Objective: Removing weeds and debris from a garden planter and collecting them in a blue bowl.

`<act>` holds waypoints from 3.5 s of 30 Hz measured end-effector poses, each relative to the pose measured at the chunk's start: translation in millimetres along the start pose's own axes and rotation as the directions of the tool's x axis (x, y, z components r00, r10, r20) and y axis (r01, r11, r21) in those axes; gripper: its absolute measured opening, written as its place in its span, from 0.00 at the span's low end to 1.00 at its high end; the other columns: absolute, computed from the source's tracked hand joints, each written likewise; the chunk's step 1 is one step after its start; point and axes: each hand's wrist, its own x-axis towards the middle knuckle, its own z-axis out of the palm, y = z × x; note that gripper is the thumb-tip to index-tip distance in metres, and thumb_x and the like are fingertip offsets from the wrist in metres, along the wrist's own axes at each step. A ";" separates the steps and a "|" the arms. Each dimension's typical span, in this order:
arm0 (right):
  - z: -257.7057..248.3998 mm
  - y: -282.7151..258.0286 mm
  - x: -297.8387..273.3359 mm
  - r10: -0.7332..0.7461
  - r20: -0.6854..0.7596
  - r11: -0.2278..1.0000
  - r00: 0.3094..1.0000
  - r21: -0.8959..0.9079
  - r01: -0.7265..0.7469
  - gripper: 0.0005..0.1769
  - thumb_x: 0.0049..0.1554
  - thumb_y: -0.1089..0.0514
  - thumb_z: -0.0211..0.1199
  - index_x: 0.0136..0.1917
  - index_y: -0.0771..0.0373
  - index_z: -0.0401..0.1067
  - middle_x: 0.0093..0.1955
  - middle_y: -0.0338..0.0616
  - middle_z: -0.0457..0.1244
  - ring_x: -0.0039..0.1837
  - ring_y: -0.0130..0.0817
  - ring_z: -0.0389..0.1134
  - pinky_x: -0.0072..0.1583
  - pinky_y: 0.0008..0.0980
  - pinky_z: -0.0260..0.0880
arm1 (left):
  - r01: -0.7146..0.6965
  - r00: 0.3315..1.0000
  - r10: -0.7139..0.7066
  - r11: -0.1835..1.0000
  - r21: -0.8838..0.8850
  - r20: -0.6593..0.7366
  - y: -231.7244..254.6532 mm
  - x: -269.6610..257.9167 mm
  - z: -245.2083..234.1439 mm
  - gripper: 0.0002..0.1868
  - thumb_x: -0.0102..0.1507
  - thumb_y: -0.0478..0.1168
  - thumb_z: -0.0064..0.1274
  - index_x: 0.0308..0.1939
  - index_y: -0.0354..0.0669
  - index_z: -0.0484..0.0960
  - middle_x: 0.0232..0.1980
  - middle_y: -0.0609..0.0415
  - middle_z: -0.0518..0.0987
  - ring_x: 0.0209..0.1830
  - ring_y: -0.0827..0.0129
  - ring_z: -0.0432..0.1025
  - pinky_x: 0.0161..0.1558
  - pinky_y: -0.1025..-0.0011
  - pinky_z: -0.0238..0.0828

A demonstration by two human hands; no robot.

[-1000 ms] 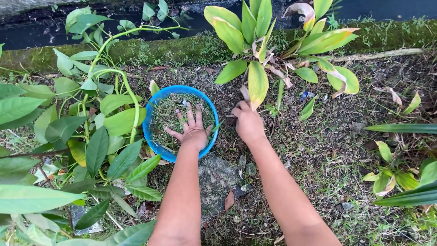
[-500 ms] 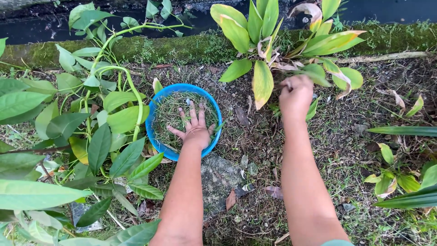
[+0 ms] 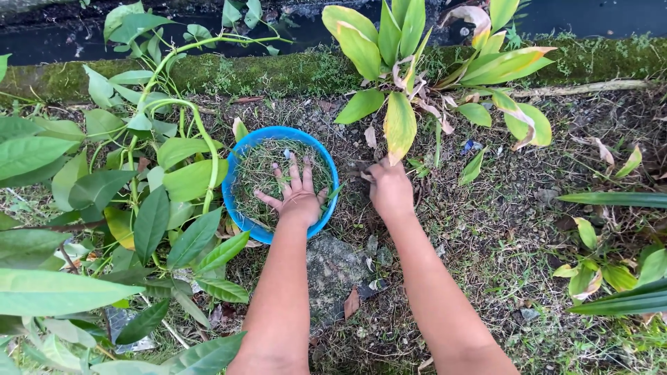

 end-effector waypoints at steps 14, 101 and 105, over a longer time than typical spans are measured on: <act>-36.4 -156.3 65.1 -0.252 -0.241 0.790 0.937 0.508 0.343 0.11 0.50 0.70 0.67 0.47 0.61 0.79 0.49 0.46 0.68 0.57 0.48 0.70 0.61 0.42 0.72 | 0.012 0.999 -0.011 1.000 -0.016 0.040 16.1 -31.4 -44.4 0.46 0.67 0.68 0.35 0.81 0.69 0.27 0.84 0.61 0.17 0.82 0.48 0.12 0.62 0.16 0.11; 89.2 25.4 303.7 -0.075 -0.058 0.943 0.996 0.321 0.090 0.11 0.47 0.68 0.73 0.44 0.58 0.80 0.44 0.47 0.66 0.52 0.47 0.68 0.54 0.43 0.69 | 0.081 0.977 -0.069 0.995 -0.052 0.204 -6.1 22.0 7.5 0.41 0.69 0.64 0.36 0.81 0.57 0.44 0.85 0.50 0.39 0.84 0.48 0.38 0.68 0.21 0.19; 61.6 7.8 280.8 -0.204 -0.109 0.913 0.973 0.336 0.229 0.08 0.49 0.71 0.71 0.41 0.62 0.77 0.42 0.47 0.66 0.50 0.48 0.68 0.53 0.44 0.68 | 0.077 0.976 -0.065 0.996 -0.047 0.210 -6.0 22.4 8.0 0.41 0.69 0.64 0.36 0.81 0.57 0.43 0.85 0.51 0.39 0.84 0.47 0.35 0.65 0.19 0.14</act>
